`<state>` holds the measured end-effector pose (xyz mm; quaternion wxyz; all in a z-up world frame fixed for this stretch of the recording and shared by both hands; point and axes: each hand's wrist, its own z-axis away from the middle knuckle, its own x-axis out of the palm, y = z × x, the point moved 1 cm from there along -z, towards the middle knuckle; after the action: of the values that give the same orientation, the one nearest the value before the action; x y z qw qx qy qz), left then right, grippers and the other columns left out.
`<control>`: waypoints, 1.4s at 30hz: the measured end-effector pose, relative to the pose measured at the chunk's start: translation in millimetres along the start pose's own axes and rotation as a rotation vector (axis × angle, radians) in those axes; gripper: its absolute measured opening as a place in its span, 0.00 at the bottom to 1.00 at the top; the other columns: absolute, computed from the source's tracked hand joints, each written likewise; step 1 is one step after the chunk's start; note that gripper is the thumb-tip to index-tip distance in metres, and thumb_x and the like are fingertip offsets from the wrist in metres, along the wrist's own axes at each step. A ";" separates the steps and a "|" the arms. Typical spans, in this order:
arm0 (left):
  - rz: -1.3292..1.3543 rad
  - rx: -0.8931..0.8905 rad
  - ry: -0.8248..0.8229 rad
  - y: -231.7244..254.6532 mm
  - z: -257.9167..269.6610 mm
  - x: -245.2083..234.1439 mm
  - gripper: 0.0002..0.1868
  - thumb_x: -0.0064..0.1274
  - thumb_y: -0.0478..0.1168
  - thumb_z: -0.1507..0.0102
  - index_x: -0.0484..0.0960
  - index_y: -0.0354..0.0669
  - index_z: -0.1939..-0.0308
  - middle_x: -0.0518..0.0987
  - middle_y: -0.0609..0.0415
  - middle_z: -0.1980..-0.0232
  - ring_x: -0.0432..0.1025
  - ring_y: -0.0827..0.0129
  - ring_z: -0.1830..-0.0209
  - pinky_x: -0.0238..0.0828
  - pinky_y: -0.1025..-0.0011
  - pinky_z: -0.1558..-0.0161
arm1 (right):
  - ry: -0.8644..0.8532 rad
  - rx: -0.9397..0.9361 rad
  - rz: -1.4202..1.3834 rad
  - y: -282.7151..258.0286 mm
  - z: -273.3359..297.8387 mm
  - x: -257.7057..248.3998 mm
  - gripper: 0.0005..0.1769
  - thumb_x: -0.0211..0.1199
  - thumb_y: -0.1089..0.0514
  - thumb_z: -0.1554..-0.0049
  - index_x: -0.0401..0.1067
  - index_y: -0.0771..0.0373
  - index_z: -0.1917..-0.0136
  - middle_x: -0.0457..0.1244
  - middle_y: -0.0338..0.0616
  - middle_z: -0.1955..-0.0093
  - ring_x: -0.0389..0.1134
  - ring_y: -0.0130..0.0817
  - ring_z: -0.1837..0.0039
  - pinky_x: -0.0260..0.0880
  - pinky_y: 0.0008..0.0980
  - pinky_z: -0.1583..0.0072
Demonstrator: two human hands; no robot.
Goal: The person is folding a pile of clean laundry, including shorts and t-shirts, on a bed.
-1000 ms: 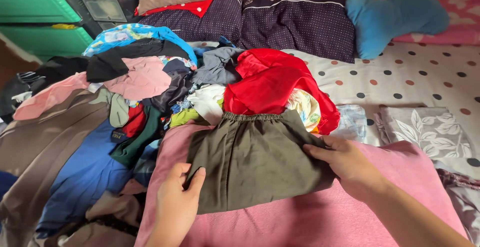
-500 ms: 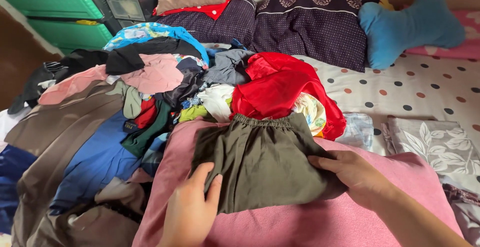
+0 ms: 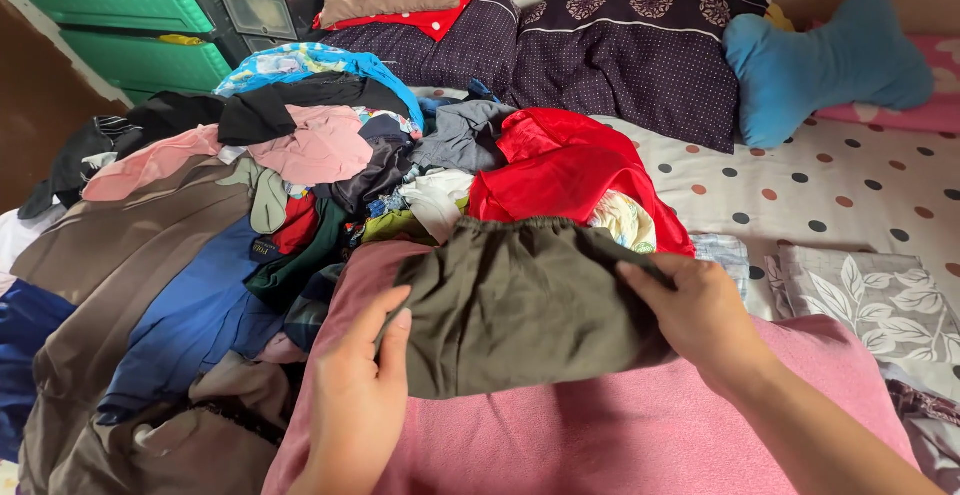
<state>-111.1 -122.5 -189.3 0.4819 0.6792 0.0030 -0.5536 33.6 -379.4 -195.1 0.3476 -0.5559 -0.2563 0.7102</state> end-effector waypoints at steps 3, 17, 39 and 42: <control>0.010 0.037 0.068 -11.3 -4.9 3.5 0.17 0.52 0.48 0.31 0.82 0.61 0.38 0.78 0.39 0.70 0.73 0.49 0.71 0.73 0.56 0.64 | 0.097 -0.224 -0.034 2.0 -5.1 6.2 0.19 0.63 0.47 0.41 0.80 0.62 0.45 0.70 0.47 0.69 0.64 0.32 0.67 0.68 0.37 0.61; -0.095 -0.035 -0.052 -88.3 -48.3 60.3 0.39 0.68 0.60 0.47 0.75 0.35 0.45 0.76 0.36 0.44 0.69 0.45 0.40 0.67 0.56 0.40 | -0.302 0.367 0.015 92.3 -17.8 7.6 0.40 0.64 0.29 0.44 0.76 0.75 0.56 0.60 0.52 0.67 0.57 0.40 0.64 0.58 0.41 0.59; 0.892 -0.285 -0.588 5.2 43.6 47.5 0.36 0.62 0.31 0.49 0.72 0.52 0.37 0.83 0.61 0.43 0.77 0.67 0.44 0.74 0.65 0.45 | -0.237 0.528 -1.378 93.8 55.3 16.7 0.23 0.53 0.58 0.38 0.67 0.66 0.31 0.68 0.49 0.35 0.69 0.45 0.36 0.70 0.53 0.33; 0.682 -0.205 -0.514 -17.3 34.2 73.3 0.26 0.63 0.35 0.45 0.79 0.44 0.41 0.85 0.50 0.41 0.78 0.61 0.42 0.73 0.62 0.42 | -0.128 0.469 -1.357 114.4 47.3 11.4 0.20 0.53 0.59 0.37 0.67 0.65 0.33 0.67 0.49 0.36 0.69 0.44 0.38 0.70 0.49 0.35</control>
<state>-117.6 -174.6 -253.2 0.6870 0.4301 -0.2868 -0.5106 -37.7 -441.2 -276.1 0.8068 -0.1420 -0.4058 0.4053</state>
